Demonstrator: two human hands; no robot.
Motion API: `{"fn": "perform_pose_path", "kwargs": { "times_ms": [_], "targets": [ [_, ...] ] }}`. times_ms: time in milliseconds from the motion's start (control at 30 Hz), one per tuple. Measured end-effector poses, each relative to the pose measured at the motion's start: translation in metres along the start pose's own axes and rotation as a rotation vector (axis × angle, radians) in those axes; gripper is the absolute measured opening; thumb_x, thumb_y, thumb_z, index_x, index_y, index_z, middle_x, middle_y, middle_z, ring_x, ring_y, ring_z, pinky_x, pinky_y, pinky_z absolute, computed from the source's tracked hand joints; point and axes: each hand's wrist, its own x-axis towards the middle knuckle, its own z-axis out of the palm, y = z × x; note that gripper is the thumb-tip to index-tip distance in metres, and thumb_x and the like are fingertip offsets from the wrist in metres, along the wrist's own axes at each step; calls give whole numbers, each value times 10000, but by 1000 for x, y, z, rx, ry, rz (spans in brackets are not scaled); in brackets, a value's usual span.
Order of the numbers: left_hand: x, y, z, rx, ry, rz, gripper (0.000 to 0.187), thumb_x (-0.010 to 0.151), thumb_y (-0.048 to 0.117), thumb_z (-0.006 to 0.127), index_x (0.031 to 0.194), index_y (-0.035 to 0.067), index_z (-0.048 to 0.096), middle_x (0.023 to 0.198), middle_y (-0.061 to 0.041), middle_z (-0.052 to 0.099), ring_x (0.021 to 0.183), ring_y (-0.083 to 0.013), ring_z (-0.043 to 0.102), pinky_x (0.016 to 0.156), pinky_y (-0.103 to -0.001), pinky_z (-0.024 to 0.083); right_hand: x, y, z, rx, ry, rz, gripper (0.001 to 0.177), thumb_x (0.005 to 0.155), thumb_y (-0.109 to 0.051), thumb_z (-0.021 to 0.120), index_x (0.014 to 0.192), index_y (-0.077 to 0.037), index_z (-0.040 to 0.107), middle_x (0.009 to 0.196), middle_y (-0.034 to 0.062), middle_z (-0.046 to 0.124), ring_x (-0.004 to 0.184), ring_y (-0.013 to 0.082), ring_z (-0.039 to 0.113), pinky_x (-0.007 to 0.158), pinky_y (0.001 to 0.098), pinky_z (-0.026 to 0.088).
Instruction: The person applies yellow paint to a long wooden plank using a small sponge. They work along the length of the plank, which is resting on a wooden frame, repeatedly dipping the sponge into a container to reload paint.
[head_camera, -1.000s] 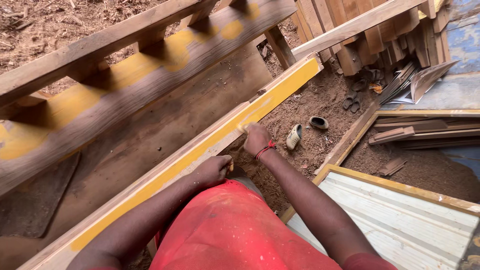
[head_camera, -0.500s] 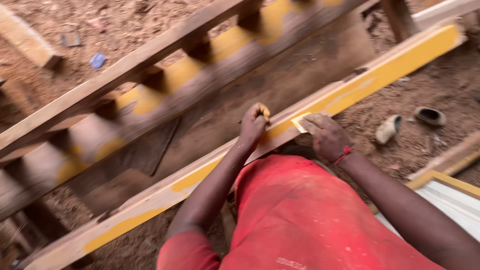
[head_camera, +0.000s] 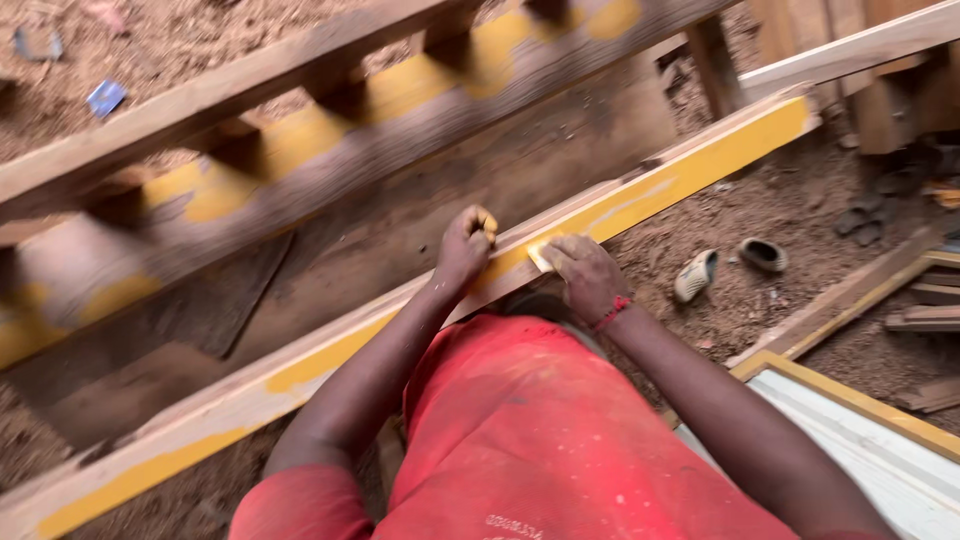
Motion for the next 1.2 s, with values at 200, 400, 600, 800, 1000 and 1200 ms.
{"fn": "perform_pose_path", "kwargs": {
  "times_ms": [200,400,600,800,1000,1200],
  "targets": [
    [4,9,15,138,-6,-24,184,819,-56,482,881,65,605,731,-23,629,655,-107,591,592,-270,492,-2,18,-2,11,-24,34,392,775,28,596,1127,-51,748,1170,160,707,1108,349,660,994,435,522],
    [10,11,25,177,-51,-55,170,840,-40,497,906,68,611,746,-32,623,673,-117,571,602,-285,475,-7,48,-5,-68,11,72,344,901,31,575,1186,-73,738,1177,128,715,1090,289,673,968,382,553],
    [11,24,33,305,-31,28,137,819,-9,534,893,58,628,761,-54,660,715,-136,623,676,-294,516,-9,75,-7,-38,149,0,396,795,39,593,1153,-46,742,1165,153,711,1091,327,667,970,405,552],
    [3,36,42,345,-38,2,151,829,-3,503,883,53,632,733,-60,682,699,-145,655,680,-298,525,-14,107,-12,-49,92,92,386,841,80,606,1162,-87,741,1211,147,707,1131,318,666,1027,392,539],
    [3,41,45,292,-23,32,157,840,-11,489,888,47,628,740,-57,669,702,-133,638,672,-295,524,-20,133,-17,-72,93,94,444,813,100,583,1176,-97,742,1239,126,714,1174,322,648,1054,423,521],
    [4,46,49,307,27,27,170,846,-13,472,897,39,625,728,-56,667,696,-133,637,666,-298,520,-20,156,-21,-203,4,16,465,779,93,619,1183,-100,745,1231,111,708,1150,315,633,1052,422,501]
  ]
}}
